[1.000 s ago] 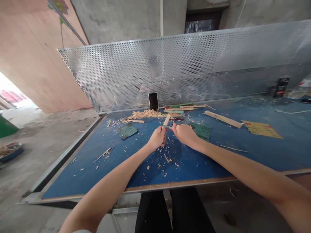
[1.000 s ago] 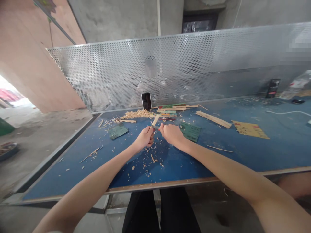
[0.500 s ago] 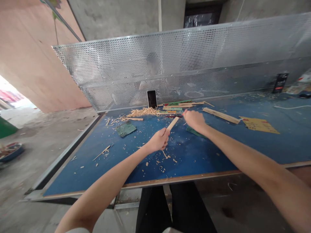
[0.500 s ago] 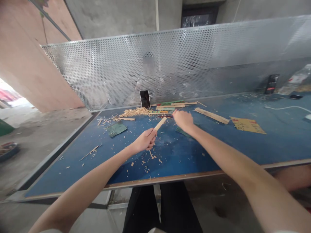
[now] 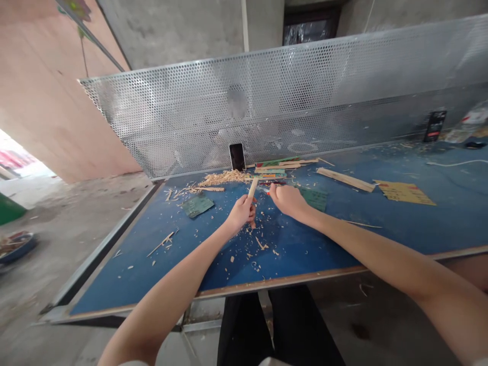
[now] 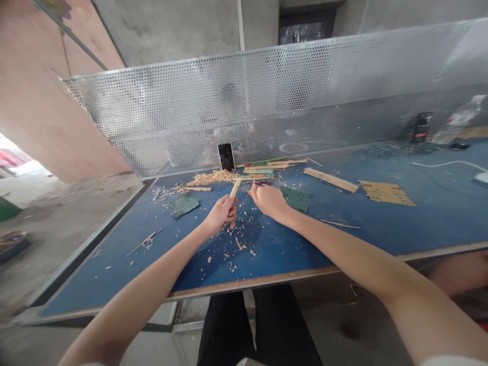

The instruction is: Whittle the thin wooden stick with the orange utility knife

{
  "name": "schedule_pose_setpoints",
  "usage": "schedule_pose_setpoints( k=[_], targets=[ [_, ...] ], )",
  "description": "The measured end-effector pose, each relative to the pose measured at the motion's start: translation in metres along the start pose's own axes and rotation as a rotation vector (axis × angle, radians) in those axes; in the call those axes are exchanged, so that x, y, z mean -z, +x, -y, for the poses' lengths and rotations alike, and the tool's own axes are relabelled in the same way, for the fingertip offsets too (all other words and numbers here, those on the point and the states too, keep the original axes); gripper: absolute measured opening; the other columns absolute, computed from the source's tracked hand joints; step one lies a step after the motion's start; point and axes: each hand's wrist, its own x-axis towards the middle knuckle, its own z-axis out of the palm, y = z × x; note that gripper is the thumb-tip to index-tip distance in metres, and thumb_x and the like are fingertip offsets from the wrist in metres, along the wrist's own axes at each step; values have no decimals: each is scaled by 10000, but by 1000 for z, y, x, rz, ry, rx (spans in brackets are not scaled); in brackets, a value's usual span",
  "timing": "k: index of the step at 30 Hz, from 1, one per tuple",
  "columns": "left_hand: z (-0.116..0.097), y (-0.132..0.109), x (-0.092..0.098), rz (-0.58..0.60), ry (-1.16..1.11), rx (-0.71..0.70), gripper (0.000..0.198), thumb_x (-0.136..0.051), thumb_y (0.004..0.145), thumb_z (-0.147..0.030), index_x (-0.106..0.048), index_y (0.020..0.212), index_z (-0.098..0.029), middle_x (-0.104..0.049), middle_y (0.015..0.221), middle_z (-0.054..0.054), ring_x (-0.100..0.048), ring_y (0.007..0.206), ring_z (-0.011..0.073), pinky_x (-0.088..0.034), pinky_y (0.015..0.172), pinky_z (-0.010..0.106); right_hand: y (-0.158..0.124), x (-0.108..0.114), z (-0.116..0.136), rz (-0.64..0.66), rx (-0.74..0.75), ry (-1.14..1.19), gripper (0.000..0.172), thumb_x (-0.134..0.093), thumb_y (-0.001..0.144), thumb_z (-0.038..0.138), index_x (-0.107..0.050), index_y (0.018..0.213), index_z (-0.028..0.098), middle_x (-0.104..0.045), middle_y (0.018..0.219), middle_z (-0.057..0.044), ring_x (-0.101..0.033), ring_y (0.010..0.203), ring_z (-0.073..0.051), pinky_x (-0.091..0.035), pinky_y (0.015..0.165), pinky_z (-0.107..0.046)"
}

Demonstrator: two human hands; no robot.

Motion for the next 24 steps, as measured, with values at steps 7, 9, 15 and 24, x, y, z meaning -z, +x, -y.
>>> schedule_pose_setpoints(
  k=[7, 9, 15, 24],
  targets=[
    [5, 4, -3, -43, 140, -29, 319, -472, 1098, -485, -476, 908, -228, -368, 512, -113, -308, 337, 70, -389, 371, 190, -7, -6, 10, 8, 69, -32, 735, -160, 1132, 399, -766, 788, 166, -750, 769, -116, -712, 704, -217, -438, 670, -295],
    [4, 3, -3, -50, 176, -57, 348, -480, 1095, -498, -450, 872, -233, -380, 513, -108, -320, 334, 71, -366, 364, 189, -7, -6, 12, 3, 65, -44, 736, -161, 1132, 392, -768, 782, 165, -752, 771, -122, -717, 706, -219, -447, 677, -295],
    [-5, -9, -5, -2, 162, -42, 354, -384, 1124, -475, -392, 853, -246, -334, 516, -116, -266, 349, 63, -262, 359, 176, 3, 2, 4, -27, 8, -85, 640, -209, 1125, 368, -800, 1023, 143, -786, 919, -166, -757, 896, -274, -494, 791, -332],
    [-3, -8, -3, 126, 363, -118, 308, -492, 1077, -491, -482, 913, -230, -441, 544, -90, -361, 359, 71, -335, 379, 191, 28, 16, -74, -36, -280, -96, 682, -177, 1114, 315, -793, 975, 56, -765, 895, -252, -769, 882, -322, -520, 803, -380]
  ],
)
